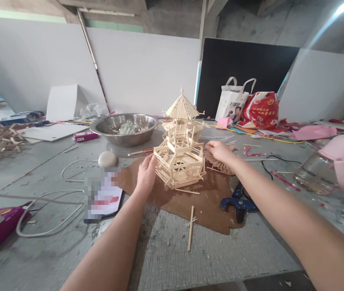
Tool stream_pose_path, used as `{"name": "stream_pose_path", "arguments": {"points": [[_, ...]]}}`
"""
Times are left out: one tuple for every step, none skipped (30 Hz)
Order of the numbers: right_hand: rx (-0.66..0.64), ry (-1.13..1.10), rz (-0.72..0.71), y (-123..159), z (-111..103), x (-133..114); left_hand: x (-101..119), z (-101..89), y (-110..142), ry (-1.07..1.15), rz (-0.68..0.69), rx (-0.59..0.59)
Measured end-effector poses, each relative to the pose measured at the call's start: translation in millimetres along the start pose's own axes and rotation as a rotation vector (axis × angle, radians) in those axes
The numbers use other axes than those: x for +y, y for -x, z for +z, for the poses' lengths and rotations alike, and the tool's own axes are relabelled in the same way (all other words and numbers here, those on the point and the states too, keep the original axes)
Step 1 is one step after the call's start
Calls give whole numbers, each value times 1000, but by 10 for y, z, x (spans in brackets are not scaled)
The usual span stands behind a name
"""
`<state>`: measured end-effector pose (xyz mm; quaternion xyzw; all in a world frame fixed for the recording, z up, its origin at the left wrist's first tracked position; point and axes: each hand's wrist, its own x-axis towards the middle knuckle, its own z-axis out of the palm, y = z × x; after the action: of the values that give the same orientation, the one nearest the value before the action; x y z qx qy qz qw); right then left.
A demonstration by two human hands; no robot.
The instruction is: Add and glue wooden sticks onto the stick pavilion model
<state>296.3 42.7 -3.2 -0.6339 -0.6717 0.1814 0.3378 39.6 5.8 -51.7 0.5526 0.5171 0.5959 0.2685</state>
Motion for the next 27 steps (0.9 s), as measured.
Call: {"name": "stream_pose_path", "arguments": {"points": [[4, -44, -1, 23, -42, -7, 2, 1, 1, 1, -2, -1], [8, -130, -4, 50, -91, -14, 4, 1, 1, 3, -4, -3], [12, -248, -9, 82, -148, -21, 6, 1, 0, 4, -5, -5], [16, -437, -13, 119, -211, -28, 8, 1, -2, 4, -6, -5], [5, -649, -21, 159, -277, -34, 10, 1, -3, 2, -6, -5], [-10, -833, -23, 203, -343, -37, 11, 1, -5, -2, -3, -6], [-38, -968, -15, 248, -407, -37, 13, 1, -6, -8, -1, -8], [-59, -1057, -1, 295, -466, -32, 14, 2, -7, -14, 2, -9], [-61, -1110, 21, 341, -518, -22, 17, 2, -8, -19, 4, -8], [-57, -1132, 41, 386, -562, -7, 19, 3, -9, -22, 4, -5], [-47, -1133, 55, 428, -598, 13, 22, 3, -9, -22, 2, -1], [-28, -1124, 66, 468, -629, 37, 26, 2, -9, -20, 2, 1], [-4, -1112, 74, 505, -656, 65, 30, 1, -9, -18, 6, 0], [22, -1105, 82, 538, -679, 97, 33, -1, -10, -16, 14, -6], [53, -1101, 88, 567, -700, 133, 36, -3, -10, -15, 25, -16], [83, -1096, 92, 591, -717, 172, 37, -6, -11, -17, 36, -27], [110, -1086, 93, 610, -729, 214, 37, -8, -12, -23, 43, -34], [135, -1066, 90, 624, -731, 258, 36, -9, -14, -32, 44, -34], [157, -1040, 89, 634, -719, 303, 32, -9, -15, -41, 39, -29], [186, -1013, 96, 640, -692, 349, 27, -9, -17, -49, 32, -18], [228, -974, 112, 643, -646, 394, 20, -9, -19, -56, 27, -5], [271, -934, 136, 645, -583, 439, 13, -9, -20, -61, 25, 9], [326, -877, 167, 647, -504, 482, 6, -10, -20, -64, 25, 21], [405, -780, 193, 650, -416, 523, 0, -12, -20, -67, 26, 28], [409, -745, 204, 655, -323, 559, -4, -14, -18, -73, 27, 31], [373, -708, 209, 663, -233, 590, -5, -17, -15, -78, 27, 31], [316, -581, 174, 673, -148, 613, -5, -18, -12, -83, 28, 33]]}}
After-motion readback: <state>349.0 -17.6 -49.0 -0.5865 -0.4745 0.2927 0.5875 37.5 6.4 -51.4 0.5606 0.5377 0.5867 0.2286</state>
